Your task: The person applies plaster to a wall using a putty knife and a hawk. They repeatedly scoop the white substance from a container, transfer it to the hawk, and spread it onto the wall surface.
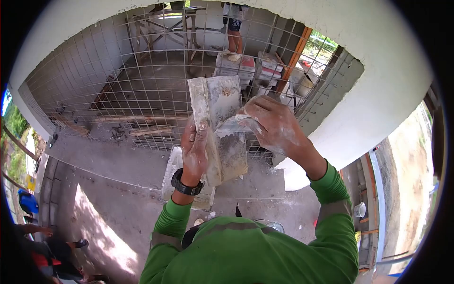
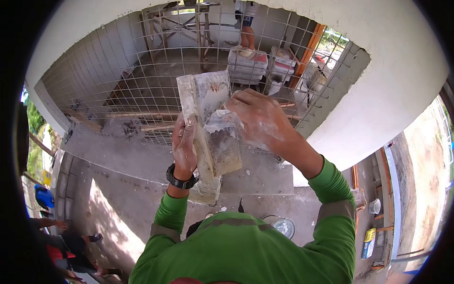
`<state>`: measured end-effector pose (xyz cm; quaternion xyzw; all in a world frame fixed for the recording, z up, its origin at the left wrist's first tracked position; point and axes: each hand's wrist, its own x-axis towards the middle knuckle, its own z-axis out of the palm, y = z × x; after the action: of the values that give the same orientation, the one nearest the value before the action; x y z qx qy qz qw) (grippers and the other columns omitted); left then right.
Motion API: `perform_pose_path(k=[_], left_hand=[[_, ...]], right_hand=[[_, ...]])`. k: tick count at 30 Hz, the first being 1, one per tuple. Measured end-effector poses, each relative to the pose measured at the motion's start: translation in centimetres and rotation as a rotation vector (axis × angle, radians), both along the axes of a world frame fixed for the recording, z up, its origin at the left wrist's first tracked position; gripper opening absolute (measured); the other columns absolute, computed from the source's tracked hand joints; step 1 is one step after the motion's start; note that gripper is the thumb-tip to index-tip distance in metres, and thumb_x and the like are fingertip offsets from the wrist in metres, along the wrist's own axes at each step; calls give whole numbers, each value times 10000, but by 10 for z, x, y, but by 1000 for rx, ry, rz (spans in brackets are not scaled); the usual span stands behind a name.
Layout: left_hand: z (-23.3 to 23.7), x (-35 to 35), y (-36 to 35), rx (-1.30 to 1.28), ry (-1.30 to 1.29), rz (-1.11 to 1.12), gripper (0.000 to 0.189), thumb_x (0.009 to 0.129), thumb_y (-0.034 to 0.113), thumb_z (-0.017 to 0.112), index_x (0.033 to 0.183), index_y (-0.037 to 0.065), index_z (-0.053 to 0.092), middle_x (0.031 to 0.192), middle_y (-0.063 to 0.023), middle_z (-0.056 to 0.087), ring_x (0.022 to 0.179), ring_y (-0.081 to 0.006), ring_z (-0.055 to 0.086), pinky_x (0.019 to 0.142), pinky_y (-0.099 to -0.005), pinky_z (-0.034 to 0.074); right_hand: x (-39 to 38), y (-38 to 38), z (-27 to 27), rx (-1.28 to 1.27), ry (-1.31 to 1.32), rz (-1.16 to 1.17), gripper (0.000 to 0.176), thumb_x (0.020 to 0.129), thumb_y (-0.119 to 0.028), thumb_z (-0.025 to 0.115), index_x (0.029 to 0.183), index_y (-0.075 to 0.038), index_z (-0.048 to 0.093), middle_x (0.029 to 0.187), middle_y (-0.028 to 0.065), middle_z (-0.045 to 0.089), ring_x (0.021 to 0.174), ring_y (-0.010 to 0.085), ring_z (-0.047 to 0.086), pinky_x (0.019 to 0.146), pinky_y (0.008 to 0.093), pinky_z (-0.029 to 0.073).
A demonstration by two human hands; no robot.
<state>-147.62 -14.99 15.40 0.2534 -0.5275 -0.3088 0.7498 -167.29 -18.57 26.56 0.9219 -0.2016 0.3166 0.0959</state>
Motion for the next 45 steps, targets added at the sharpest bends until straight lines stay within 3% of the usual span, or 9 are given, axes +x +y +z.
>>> perform_pose_path(k=[13, 21, 22, 25, 27, 30, 32, 36, 45], left_hand=[[4, 26, 12, -46, 33, -73, 430, 1059, 175, 450, 1426, -49, 435, 1319, -103, 568, 1199, -165, 528, 1036, -296, 392], [-20, 49, 12, 49, 83, -48, 415, 1051, 163, 475, 1409, -46, 460, 1286, -97, 590, 1157, -154, 556, 1003, -282, 420], [-24, 50, 13, 96, 98, -17, 409, 1049, 159, 477, 1404, -46, 467, 1280, -96, 593, 1148, -152, 559, 995, -281, 423], [-25, 46, 6, 125, 64, 18, 404, 1047, 154, 482, 1399, -45, 473, 1272, -95, 597, 1142, -152, 561, 988, -281, 427], [-30, 56, 7, 110, 23, 23, 405, 1046, 154, 485, 1399, -44, 472, 1271, -96, 598, 1145, -153, 561, 988, -281, 428], [-31, 53, 4, 162, 77, -93, 415, 1046, 162, 488, 1405, -46, 465, 1280, -98, 593, 1162, -159, 554, 996, -286, 425], [-26, 50, 4, 175, 6, -12, 426, 1041, 162, 497, 1412, -44, 458, 1285, -100, 591, 1175, -163, 549, 1001, -290, 423], [-42, 49, 0, 212, 129, -73, 430, 1038, 168, 505, 1410, -44, 461, 1290, -98, 587, 1178, -153, 541, 1004, -287, 420], [-38, 49, -1, 279, 14, 7, 430, 1031, 177, 518, 1392, -52, 474, 1233, -95, 617, 1113, -145, 571, 992, -278, 427]], right_hand=[[-2, -64, 178, -290, -279, -493, 415, 899, -396, 707, 1135, -55, 675, 925, 136, 729, 732, 244, 655, 737, 396, 526], [-27, -96, 252, -1164, -105, -364, 454, 889, -278, 677, 1211, 26, 580, 1144, 192, 644, 1028, 368, 603, 839, 442, 521], [-2, -36, 253, -457, -156, -505, 413, 904, -303, 652, 1130, 40, 612, 1060, 181, 671, 956, 335, 630, 828, 439, 524], [-10, -71, 224, -985, -220, -192, 374, 923, -311, 639, 1055, 38, 640, 913, 167, 686, 823, 275, 651, 736, 410, 540], [-1, -51, 210, -63, -91, -202, 380, 959, -324, 618, 1125, 18, 623, 971, 146, 670, 918, 218, 647, 843, 346, 552], [4, -112, 196, -1246, 20, -195, 349, 954, -303, 631, 1078, 24, 636, 900, 142, 663, 874, 223, 654, 796, 345, 547], [9, -129, 198, 104, -448, 717, 325, 944, -286, 643, 1056, 20, 643, 904, 163, 671, 838, 249, 662, 762, 360, 548], [6, -30, 237, -311, -40, -608, 370, 937, -266, 645, 1159, 28, 615, 1157, 230, 634, 999, 305, 649, 916, 388, 546], [-58, -121, 245, -617, 109, 59, 490, 965, -378, 598, 1256, 16, 590, 1171, 223, 634, 1104, 346, 608, 943, 438, 522]])
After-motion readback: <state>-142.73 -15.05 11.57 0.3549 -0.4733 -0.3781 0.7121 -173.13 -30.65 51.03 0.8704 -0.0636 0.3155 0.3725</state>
